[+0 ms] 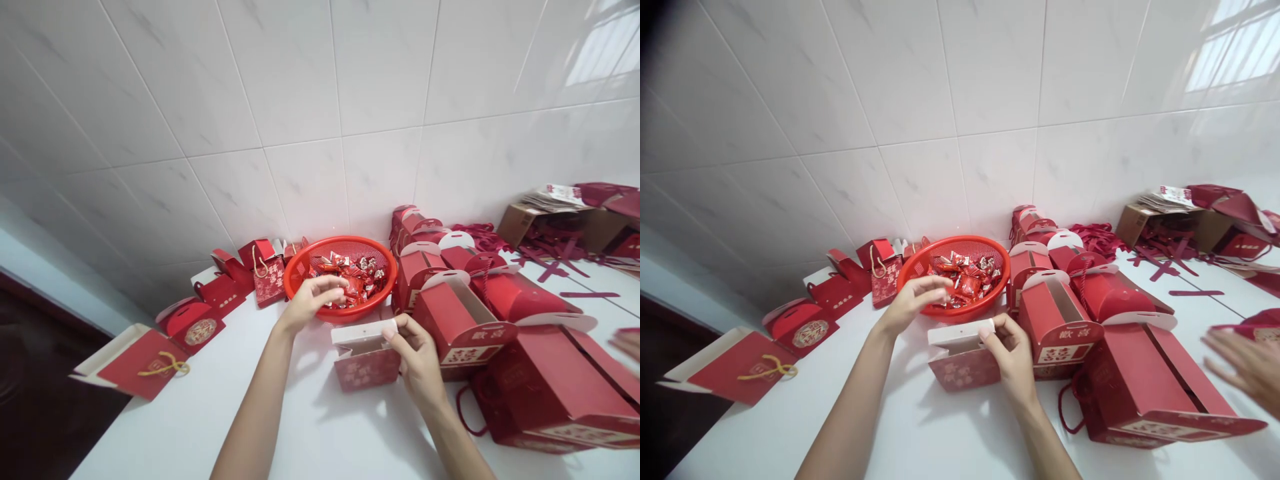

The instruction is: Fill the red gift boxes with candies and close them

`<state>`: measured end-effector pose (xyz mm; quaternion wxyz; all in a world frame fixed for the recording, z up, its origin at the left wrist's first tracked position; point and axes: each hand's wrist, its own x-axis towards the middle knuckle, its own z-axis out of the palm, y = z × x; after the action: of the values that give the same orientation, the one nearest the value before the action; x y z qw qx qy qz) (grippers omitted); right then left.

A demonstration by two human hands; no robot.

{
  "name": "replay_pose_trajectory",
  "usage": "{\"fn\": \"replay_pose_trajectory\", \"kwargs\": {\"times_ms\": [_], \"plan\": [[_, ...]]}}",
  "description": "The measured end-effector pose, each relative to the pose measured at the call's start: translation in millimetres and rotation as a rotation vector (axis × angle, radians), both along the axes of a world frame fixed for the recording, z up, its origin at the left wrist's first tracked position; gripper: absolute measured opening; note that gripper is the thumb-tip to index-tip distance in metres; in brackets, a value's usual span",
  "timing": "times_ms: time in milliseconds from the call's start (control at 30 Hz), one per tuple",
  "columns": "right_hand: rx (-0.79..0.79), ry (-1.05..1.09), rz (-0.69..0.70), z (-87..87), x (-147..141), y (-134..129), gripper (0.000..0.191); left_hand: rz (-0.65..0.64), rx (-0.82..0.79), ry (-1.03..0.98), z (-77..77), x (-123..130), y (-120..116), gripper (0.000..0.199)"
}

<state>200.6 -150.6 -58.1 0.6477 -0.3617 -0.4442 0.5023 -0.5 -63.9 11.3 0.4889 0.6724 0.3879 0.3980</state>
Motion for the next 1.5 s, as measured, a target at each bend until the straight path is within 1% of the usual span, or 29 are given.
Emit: {"fn": "replay_pose_trajectory", "kwargs": {"times_ms": [67,133,200,300,367,433,500,567,667,833,967,1100,1267,1400,1500], "plan": [[0.002,-0.005,-0.022,-0.7,-2,-2,0.033,0.015,0.052,0.149,3.0,2,22,0.034],[0.002,-0.020,-0.028,-1.5,-3,-3,0.033,-0.009,0.128,0.336,4.9,7,46,0.032],[0.004,-0.034,-0.032,-2.8,-4,-4,0.034,-0.042,0.166,0.448,5.8,17,70,0.027],[0.008,-0.054,-0.040,-4.8,-4,-4,0.035,-0.094,0.170,0.581,4.4,36,105,0.020],[0.011,-0.073,-0.039,-5.9,-4,-4,0.035,-0.109,0.165,0.675,0.7,51,126,0.021],[0.015,-0.096,-0.033,-6.4,-3,-4,0.035,-0.108,0.168,0.746,-5.1,68,145,0.029],[0.017,-0.121,-0.029,-6.4,-1,-5,0.035,-0.111,0.178,0.801,-12.1,85,159,0.038],[0.021,-0.171,-0.029,-5.9,0,-5,0.036,-0.128,0.182,0.853,-19.0,97,170,0.040],[0.039,-0.283,-0.035,-3.9,2,-7,0.036,-0.166,0.153,0.943,-27.6,105,179,0.035],[0.140,-0.395,-0.067,0.8,0,-12,0.031,-0.240,0.051,1.076,-37.4,99,183,0.028],[0.217,-0.462,-0.090,1.9,-1,-15,0.024,-0.230,-0.005,1.109,-39.9,95,183,0.030],[0.229,-0.495,-0.102,1.2,1,-15,0.024,-0.150,-0.066,1.116,-33.4,84,185,0.032],[0.229,-0.511,-0.108,0.8,1,-15,0.024,-0.032,-0.123,1.097,-19.4,47,189,0.032],[0.243,-0.528,-0.109,0.9,0,-17,0.024,0.008,-0.104,0.999,-14.3,20,184,0.031],[0.249,-0.543,-0.104,1.8,0,-18,0.025,0.032,-0.058,0.892,-14.1,11,178,0.030]]}}
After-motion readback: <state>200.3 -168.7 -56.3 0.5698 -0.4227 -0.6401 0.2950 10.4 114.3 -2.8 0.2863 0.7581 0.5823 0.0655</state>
